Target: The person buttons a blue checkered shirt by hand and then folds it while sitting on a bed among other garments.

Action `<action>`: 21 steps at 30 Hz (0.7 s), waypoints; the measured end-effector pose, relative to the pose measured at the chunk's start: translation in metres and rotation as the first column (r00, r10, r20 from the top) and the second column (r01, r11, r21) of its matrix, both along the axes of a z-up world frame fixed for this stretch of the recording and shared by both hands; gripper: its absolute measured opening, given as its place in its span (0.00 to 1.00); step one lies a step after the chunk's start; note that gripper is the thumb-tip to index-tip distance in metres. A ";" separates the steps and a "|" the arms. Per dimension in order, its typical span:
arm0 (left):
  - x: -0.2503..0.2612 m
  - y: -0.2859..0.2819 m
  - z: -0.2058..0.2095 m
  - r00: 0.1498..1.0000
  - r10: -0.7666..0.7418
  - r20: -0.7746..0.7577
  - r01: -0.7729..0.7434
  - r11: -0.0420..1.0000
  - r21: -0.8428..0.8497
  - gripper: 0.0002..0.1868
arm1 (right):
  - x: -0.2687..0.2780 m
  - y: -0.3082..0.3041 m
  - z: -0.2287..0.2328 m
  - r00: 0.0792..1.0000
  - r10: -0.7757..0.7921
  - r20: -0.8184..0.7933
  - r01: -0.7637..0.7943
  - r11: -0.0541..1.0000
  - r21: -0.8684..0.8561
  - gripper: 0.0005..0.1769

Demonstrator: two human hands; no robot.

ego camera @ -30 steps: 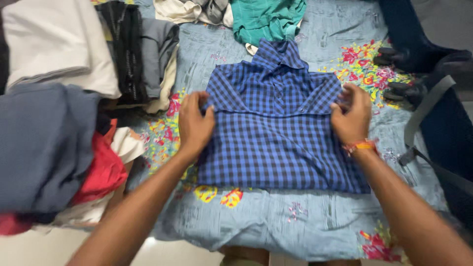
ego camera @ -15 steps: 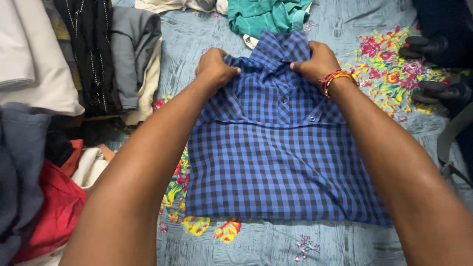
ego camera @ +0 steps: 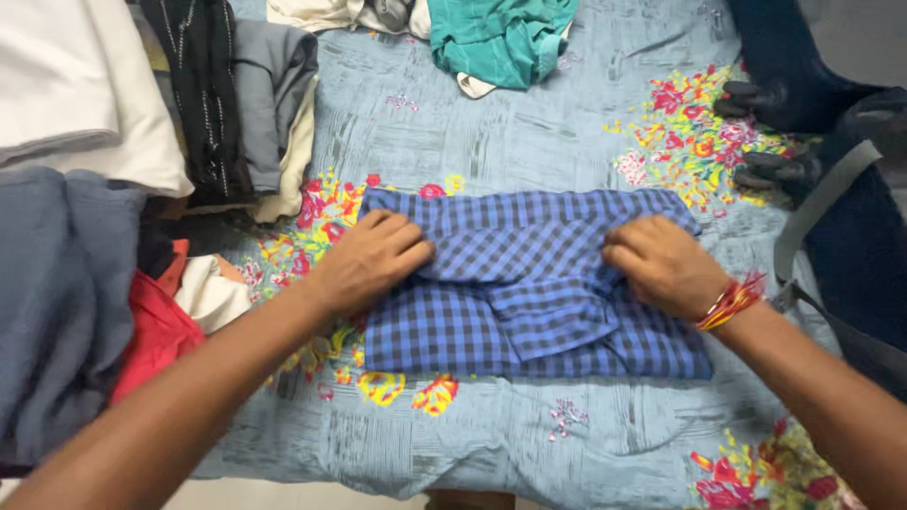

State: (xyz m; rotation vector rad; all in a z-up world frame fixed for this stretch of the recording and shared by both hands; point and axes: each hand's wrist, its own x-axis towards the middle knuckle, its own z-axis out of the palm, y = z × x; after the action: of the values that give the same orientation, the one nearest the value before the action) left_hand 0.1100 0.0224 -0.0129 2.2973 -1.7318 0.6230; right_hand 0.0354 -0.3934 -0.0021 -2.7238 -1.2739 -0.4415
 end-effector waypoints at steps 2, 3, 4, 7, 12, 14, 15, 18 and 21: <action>-0.007 -0.003 -0.008 0.987 0.140 -0.078 -0.137 0.990 0.041 0.10 | -0.007 0.005 -0.006 0.998 -0.046 0.033 0.045 0.998 0.037 0.18; -0.007 -0.003 -0.011 0.987 0.138 -0.077 -0.135 0.990 0.041 0.10 | -0.011 0.006 -0.008 0.994 -0.093 0.057 0.089 0.993 0.076 0.17; -0.006 -0.002 -0.012 0.983 0.169 -0.074 -0.171 0.985 -0.019 0.13 | -0.014 0.005 -0.008 0.994 -0.094 0.056 0.090 0.993 0.075 0.17; -0.002 0.005 -0.011 0.960 0.255 -0.112 -0.263 0.962 -0.067 0.14 | -0.020 0.004 -0.004 0.985 -0.148 0.083 0.140 0.985 0.099 0.18; -0.002 0.023 -0.002 0.944 0.286 -0.166 -0.310 0.940 -0.142 0.12 | -0.040 0.008 0.006 0.960 -0.278 -0.013 0.275 0.937 0.216 0.18; -0.005 0.030 0.000 0.955 0.252 -0.156 -0.277 0.945 -0.172 0.09 | -0.052 0.007 0.010 0.954 -0.297 -0.040 0.299 0.929 0.220 0.19; -0.006 0.032 0.000 0.954 0.252 -0.160 -0.278 0.945 -0.170 0.09 | -0.055 0.007 0.011 0.946 -0.316 -0.067 0.323 0.920 0.221 0.20; -0.010 0.038 0.004 0.973 0.201 -0.110 -0.204 0.979 -0.011 0.14 | -0.051 0.002 0.015 0.962 -0.212 -0.170 0.224 0.973 0.054 0.24; -0.020 0.033 0.016 0.974 0.196 -0.113 -0.194 0.980 0.034 0.18 | -0.048 -0.010 0.026 0.949 -0.211 -0.236 0.268 0.931 0.246 0.27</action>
State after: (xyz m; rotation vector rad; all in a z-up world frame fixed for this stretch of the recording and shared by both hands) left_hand 0.0903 0.0553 0.0031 2.4862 -1.4820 0.4927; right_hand -0.0130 -0.4032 0.0239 -2.6107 -0.7657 -0.3183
